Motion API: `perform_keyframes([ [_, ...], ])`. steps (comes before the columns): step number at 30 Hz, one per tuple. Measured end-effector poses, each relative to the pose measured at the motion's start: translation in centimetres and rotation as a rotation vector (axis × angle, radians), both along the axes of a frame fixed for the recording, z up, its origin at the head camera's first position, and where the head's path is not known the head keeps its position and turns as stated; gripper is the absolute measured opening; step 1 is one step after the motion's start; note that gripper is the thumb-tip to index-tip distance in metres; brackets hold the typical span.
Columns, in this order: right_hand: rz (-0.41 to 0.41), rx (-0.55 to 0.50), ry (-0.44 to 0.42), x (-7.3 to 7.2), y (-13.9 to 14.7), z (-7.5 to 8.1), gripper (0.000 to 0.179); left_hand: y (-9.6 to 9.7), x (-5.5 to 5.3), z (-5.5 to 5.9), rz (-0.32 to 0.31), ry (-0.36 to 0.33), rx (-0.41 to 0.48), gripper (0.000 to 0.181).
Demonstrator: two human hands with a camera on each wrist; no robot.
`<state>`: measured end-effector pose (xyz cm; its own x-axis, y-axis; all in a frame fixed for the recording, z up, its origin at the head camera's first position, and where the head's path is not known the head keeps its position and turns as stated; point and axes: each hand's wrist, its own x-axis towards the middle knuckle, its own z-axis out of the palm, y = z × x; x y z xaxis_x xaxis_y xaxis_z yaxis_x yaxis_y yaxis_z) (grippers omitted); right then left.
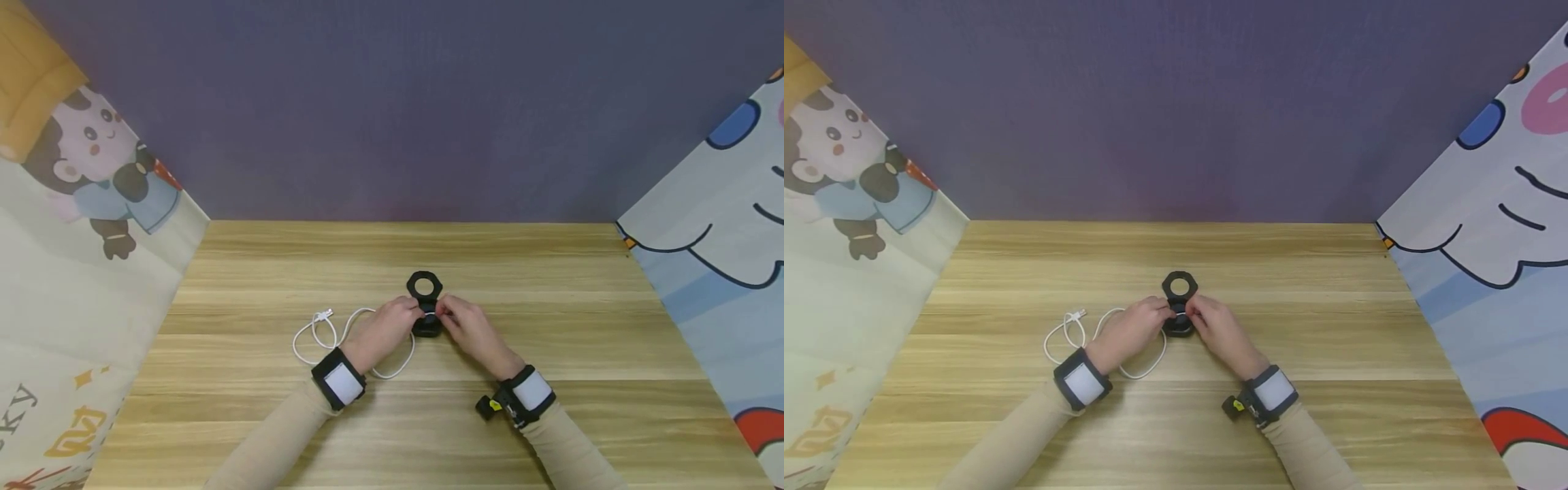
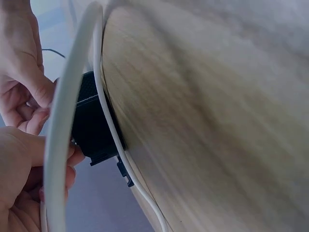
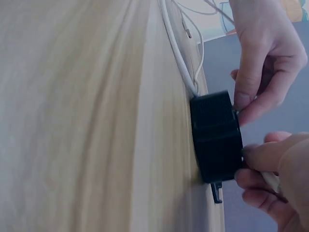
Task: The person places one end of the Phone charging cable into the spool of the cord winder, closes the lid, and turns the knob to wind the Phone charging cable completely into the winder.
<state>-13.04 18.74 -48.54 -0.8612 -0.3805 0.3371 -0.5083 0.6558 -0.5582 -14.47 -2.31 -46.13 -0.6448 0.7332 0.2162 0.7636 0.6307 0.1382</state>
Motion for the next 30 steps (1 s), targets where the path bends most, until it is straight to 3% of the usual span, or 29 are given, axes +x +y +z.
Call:
perform_keyframes([
  [6,0.030,-0.025,-0.062,0.1,0.5,-0.1,0.009,-0.1,0.2,0.2,-0.009,0.039,-0.013,0.020],
  [17,0.027,-0.074,-0.104,-0.2,2.0,-0.3,0.017,0.1,0.1,-0.2,-0.010,0.057,-0.029,0.021],
  [25,-0.048,0.023,-0.080,0.0,2.8,-0.2,0.007,0.3,0.1,-0.3,-0.014,0.054,-0.028,0.021],
  [30,-0.048,0.022,-0.069,0.0,3.0,-0.5,0.007,0.4,0.0,-0.1,-0.013,0.065,-0.035,0.022],
])
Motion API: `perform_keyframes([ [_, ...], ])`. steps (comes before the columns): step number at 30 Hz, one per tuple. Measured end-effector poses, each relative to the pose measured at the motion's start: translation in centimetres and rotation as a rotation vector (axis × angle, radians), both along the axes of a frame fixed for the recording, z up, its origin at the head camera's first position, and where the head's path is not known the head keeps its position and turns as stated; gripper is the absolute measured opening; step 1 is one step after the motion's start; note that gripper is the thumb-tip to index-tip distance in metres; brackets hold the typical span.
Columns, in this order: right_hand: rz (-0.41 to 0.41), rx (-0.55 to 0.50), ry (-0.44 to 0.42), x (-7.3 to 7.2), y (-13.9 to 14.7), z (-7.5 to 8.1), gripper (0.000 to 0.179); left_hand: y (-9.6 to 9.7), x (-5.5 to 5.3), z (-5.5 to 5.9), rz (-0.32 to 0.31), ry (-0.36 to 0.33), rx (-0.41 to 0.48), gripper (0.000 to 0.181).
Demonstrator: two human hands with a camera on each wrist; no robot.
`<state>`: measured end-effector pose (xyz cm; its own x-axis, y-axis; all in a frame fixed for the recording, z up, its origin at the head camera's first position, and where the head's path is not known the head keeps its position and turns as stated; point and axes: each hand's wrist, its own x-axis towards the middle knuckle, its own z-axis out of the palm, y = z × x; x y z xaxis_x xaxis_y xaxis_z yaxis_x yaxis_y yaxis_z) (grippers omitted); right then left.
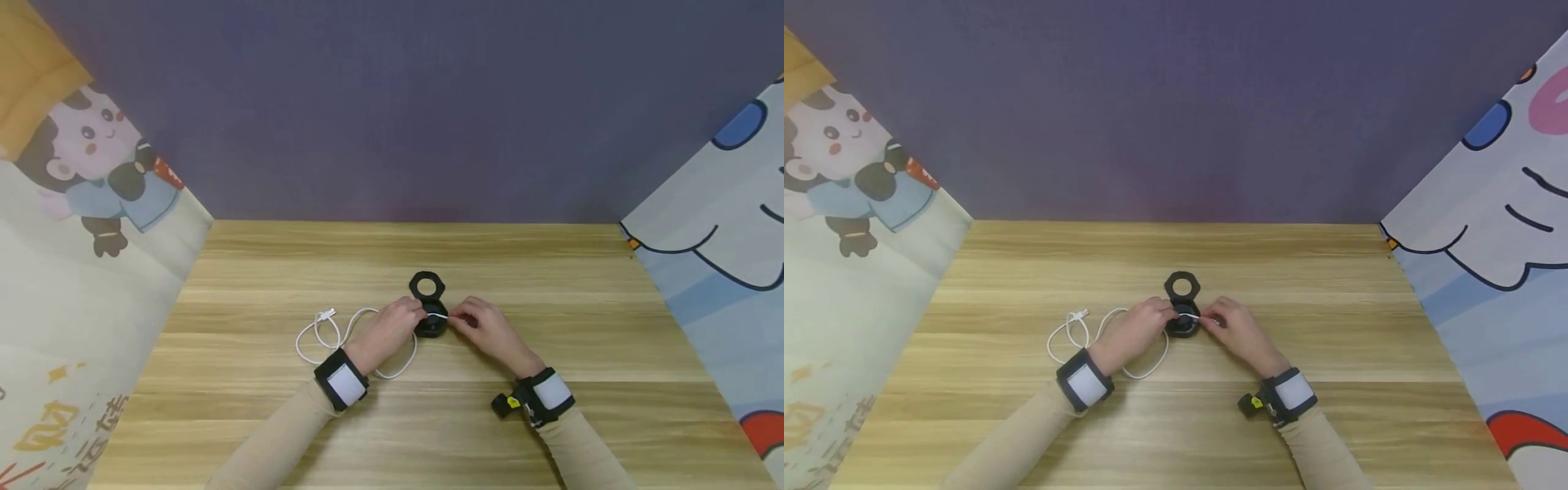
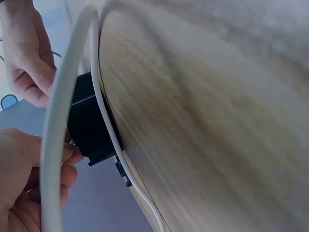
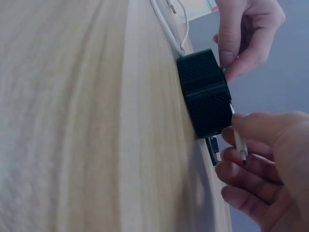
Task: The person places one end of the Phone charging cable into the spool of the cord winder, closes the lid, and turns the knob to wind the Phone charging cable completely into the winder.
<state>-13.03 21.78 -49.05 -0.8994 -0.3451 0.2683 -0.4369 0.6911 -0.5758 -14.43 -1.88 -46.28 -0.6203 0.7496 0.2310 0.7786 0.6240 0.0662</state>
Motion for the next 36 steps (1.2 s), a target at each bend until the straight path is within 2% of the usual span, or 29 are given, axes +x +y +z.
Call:
perform_keyframes([
  [9,0.021,0.009,-0.049,-0.1,0.0,0.2,0.007,-0.2,-0.2,-0.2,0.002,0.003,-0.018,0.027],
  [21,0.003,0.072,-0.105,-0.1,-0.7,-0.2,0.008,-0.8,0.2,0.0,0.009,-0.034,0.008,0.026],
  [28,-0.008,0.073,-0.092,0.0,-0.9,-0.2,0.006,-1.0,0.4,0.1,0.009,-0.047,0.014,0.026],
  [36,-0.030,0.120,-0.067,0.3,-1.3,0.3,0.009,-1.0,0.3,0.4,-0.004,-0.030,0.021,0.024],
])
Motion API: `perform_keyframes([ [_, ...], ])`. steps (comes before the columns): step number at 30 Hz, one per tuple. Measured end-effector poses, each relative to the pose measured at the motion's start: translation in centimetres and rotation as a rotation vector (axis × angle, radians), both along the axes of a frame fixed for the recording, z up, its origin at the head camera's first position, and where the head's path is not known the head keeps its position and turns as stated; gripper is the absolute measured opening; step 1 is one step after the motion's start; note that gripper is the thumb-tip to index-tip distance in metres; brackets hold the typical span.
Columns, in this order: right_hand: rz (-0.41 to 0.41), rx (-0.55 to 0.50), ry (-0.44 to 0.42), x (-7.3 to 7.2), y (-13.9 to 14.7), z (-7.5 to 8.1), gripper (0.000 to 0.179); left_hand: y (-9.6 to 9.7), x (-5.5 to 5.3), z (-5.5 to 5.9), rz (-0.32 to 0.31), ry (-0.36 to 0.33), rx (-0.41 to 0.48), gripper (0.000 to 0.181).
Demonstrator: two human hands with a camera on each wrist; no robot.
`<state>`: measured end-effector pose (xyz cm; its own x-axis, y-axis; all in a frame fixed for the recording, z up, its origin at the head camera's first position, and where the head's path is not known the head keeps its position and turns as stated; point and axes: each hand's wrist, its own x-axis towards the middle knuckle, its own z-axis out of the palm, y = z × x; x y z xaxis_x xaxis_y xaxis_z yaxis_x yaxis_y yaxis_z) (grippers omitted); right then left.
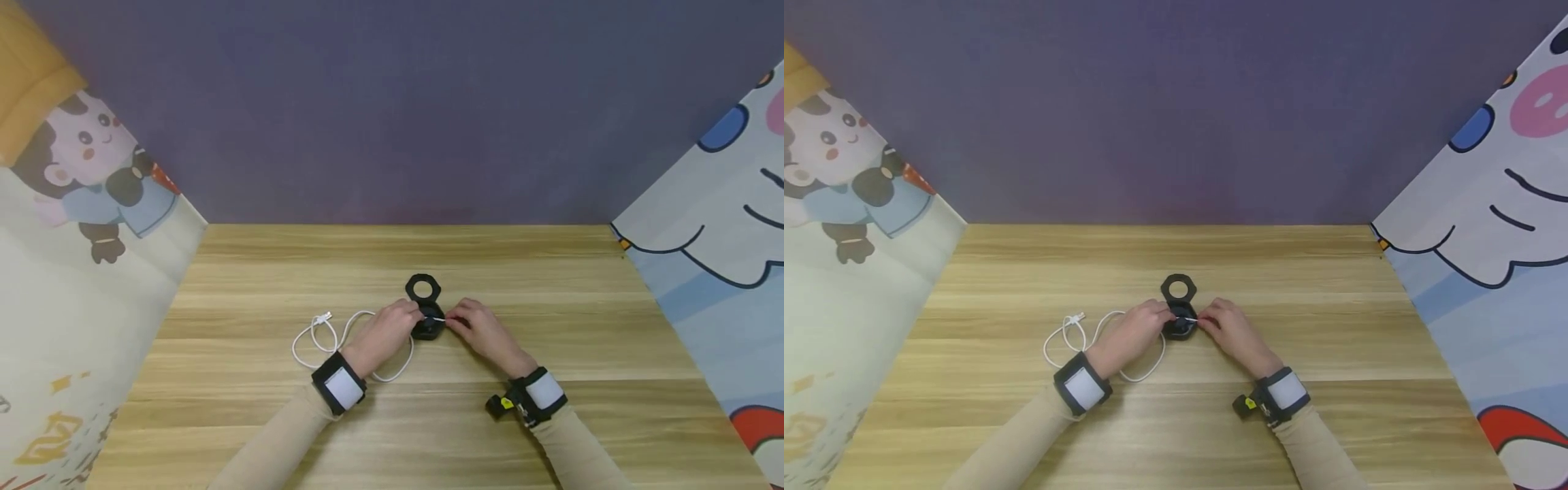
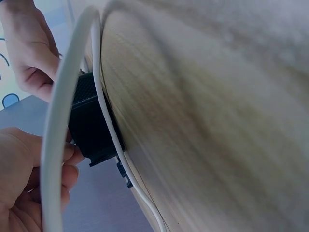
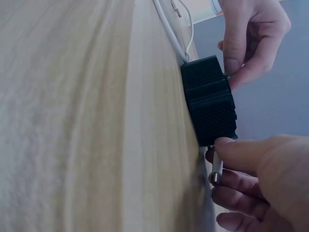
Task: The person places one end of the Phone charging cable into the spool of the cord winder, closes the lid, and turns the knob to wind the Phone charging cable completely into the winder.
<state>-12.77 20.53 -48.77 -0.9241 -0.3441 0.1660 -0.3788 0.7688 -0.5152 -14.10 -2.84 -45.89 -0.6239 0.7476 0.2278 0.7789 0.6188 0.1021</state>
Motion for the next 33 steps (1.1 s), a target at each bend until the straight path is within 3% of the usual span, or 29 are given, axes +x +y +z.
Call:
perform_keyframes([
  [7,0.020,-0.024,0.081,0.1,-0.6,0.6,0.026,0.0,0.0,0.2,0.003,0.010,-0.013,0.021],
  [16,0.187,-0.081,0.247,0.1,-2.3,0.6,0.034,0.1,0.0,0.3,0.001,0.025,-0.018,0.023],
  [20,0.198,-0.090,0.241,0.0,-2.9,0.4,0.042,0.2,0.0,0.3,0.004,0.023,-0.019,0.022],
  [25,0.174,-0.098,0.190,0.0,-3.3,0.2,0.034,0.2,0.0,0.2,0.008,-0.010,-0.010,0.023],
  [33,0.150,-0.103,0.188,-0.1,-3.7,0.4,0.024,0.1,-0.5,0.0,0.016,-0.061,0.051,0.030],
])
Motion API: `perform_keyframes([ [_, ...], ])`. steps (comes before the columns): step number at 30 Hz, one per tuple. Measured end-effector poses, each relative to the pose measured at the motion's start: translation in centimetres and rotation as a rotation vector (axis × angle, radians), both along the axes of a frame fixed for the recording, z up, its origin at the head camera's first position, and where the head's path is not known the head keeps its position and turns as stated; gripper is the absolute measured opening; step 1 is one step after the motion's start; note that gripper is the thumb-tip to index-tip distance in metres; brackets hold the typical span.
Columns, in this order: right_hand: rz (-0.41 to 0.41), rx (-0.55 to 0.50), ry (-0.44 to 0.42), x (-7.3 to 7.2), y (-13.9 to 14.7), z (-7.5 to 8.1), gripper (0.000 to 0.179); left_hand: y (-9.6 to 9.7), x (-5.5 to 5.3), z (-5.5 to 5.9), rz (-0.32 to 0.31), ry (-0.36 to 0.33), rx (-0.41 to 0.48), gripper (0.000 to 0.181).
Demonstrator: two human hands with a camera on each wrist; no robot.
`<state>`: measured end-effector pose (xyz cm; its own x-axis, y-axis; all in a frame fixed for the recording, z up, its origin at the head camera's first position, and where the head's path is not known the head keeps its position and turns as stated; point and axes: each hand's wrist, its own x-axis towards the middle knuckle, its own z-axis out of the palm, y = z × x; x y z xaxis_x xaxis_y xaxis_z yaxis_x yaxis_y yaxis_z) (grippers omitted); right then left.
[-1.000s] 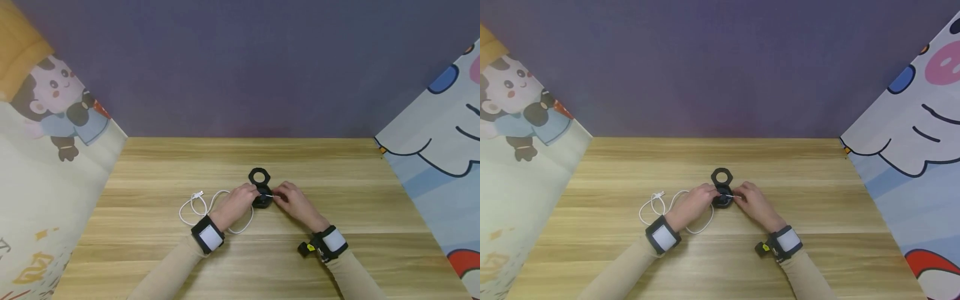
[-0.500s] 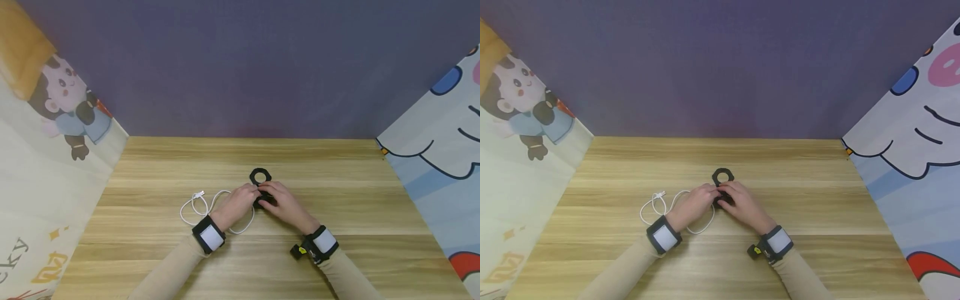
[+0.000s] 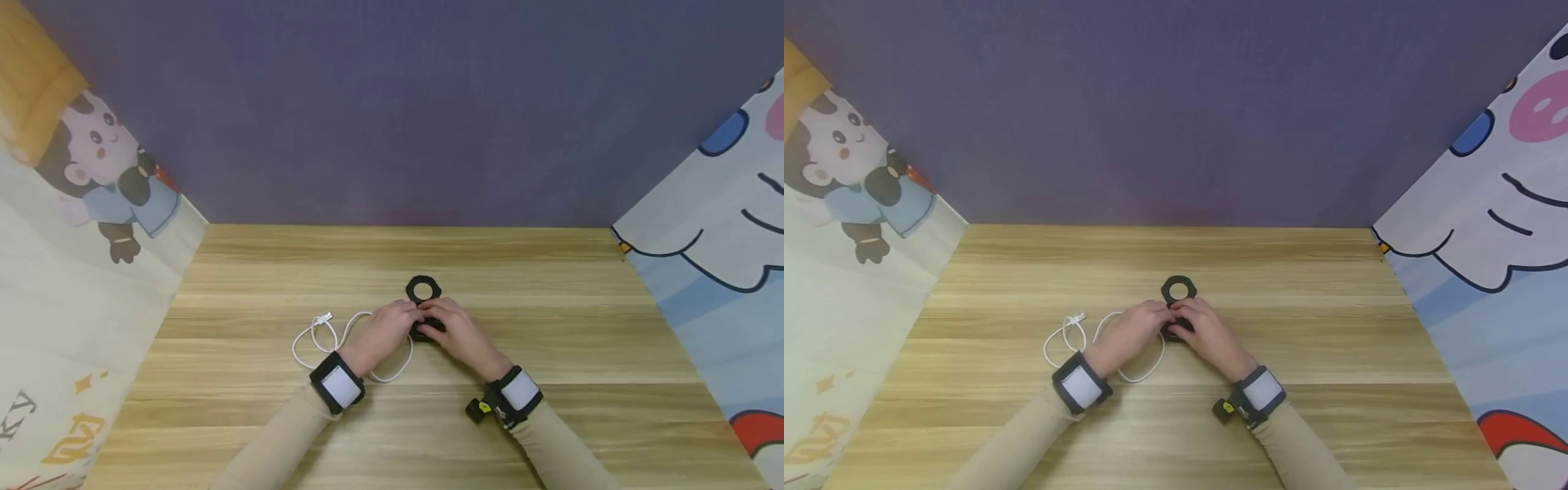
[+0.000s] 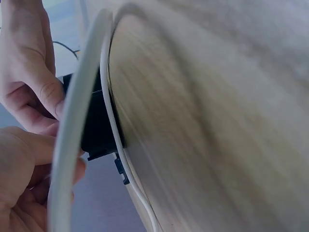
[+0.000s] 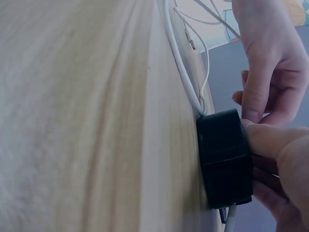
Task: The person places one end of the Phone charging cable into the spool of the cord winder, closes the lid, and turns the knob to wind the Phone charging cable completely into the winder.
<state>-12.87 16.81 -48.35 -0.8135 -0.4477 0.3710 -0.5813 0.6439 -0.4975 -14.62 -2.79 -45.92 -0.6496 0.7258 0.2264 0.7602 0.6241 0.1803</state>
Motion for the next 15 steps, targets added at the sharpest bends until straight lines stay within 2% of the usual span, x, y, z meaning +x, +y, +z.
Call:
perform_keyframes([
  [5,0.002,-0.012,-0.016,-0.07,-0.01,-0.01,0.023,-0.22,-0.18,-0.26,0.002,-0.006,0.031,0.034],
  [12,0.025,-0.005,0.009,-0.15,0.19,-0.12,0.013,-0.24,-0.53,-0.69,0.075,-0.066,0.130,0.011],
  [15,0.034,0.002,0.021,-0.20,0.34,-0.28,0.014,-0.08,-0.61,-0.61,0.093,-0.090,0.142,0.011],
])
